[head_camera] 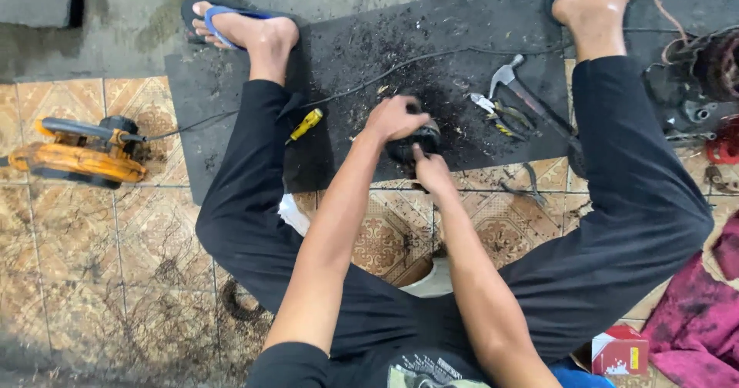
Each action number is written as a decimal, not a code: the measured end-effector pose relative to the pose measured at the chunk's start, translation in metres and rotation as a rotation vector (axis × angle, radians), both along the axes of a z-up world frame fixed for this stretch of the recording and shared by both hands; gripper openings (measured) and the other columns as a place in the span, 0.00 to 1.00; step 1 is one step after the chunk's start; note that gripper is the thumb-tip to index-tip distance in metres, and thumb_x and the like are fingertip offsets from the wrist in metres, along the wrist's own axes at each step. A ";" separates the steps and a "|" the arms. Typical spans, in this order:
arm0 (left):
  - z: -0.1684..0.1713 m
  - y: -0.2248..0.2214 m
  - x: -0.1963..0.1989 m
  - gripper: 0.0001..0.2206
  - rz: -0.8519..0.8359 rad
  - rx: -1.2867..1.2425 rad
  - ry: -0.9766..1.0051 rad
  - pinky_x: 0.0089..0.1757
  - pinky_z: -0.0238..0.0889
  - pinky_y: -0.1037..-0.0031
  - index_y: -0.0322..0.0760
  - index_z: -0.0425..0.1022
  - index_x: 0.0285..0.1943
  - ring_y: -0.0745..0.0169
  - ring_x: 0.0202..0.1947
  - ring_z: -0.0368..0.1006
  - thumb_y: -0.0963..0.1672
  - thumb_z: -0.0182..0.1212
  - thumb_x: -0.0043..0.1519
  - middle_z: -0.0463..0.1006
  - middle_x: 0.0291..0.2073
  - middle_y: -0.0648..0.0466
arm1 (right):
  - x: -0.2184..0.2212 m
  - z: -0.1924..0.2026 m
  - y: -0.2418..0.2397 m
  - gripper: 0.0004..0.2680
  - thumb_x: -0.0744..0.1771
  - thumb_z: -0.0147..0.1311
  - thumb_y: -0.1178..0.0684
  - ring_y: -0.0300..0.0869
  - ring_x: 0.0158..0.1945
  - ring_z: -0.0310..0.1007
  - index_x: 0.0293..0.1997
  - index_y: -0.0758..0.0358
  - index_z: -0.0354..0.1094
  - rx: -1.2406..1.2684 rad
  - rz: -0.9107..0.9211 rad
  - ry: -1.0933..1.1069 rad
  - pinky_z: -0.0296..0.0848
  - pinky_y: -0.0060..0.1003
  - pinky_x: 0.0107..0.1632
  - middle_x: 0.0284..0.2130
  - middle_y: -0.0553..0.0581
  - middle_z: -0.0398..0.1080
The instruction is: Extracting and sorting copper wire from an electric motor stator using hand tools while sitting on the floor.
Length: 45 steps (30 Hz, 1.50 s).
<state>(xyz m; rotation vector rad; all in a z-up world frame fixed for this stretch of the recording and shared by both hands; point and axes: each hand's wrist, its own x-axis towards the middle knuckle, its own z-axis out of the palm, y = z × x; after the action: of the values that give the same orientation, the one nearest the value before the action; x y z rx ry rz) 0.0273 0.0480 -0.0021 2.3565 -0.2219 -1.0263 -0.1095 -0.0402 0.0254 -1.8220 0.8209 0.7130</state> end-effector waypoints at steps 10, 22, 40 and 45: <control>0.019 -0.026 -0.012 0.29 0.045 0.055 -0.042 0.52 0.69 0.49 0.35 0.84 0.43 0.35 0.54 0.78 0.60 0.52 0.55 0.83 0.45 0.36 | -0.026 -0.035 0.000 0.26 0.69 0.38 0.31 0.62 0.65 0.68 0.55 0.66 0.74 -0.237 0.243 0.091 0.65 0.57 0.64 0.56 0.70 0.73; -0.006 -0.026 -0.026 0.24 0.579 -0.091 -0.131 0.32 0.64 0.63 0.46 0.70 0.15 0.49 0.24 0.78 0.61 0.58 0.54 0.74 0.13 0.54 | -0.010 -0.085 -0.017 0.22 0.69 0.42 0.33 0.63 0.59 0.66 0.48 0.62 0.79 -0.660 0.475 -0.127 0.66 0.56 0.57 0.50 0.70 0.69; -0.042 -0.025 -0.010 0.20 0.682 0.040 -0.019 0.51 0.72 0.55 0.45 0.85 0.41 0.43 0.52 0.80 0.56 0.58 0.52 0.86 0.38 0.48 | -0.031 -0.080 -0.047 0.23 0.70 0.45 0.33 0.55 0.28 0.68 0.28 0.66 0.70 0.181 -0.155 -0.150 0.64 0.46 0.30 0.22 0.64 0.67; -0.027 -0.021 -0.005 0.23 0.720 0.042 0.018 0.55 0.70 0.55 0.46 0.85 0.50 0.43 0.57 0.77 0.57 0.60 0.54 0.85 0.47 0.46 | -0.037 -0.081 -0.049 0.15 0.70 0.52 0.42 0.44 0.27 0.64 0.34 0.65 0.64 0.574 -0.571 -0.132 0.56 0.31 0.22 0.27 0.56 0.58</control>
<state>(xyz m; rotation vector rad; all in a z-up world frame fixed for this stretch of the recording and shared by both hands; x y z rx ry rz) 0.0226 0.0275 -0.0295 2.1809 0.6198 -0.6884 -0.1470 -0.0896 -0.0559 -1.0365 0.8806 0.3909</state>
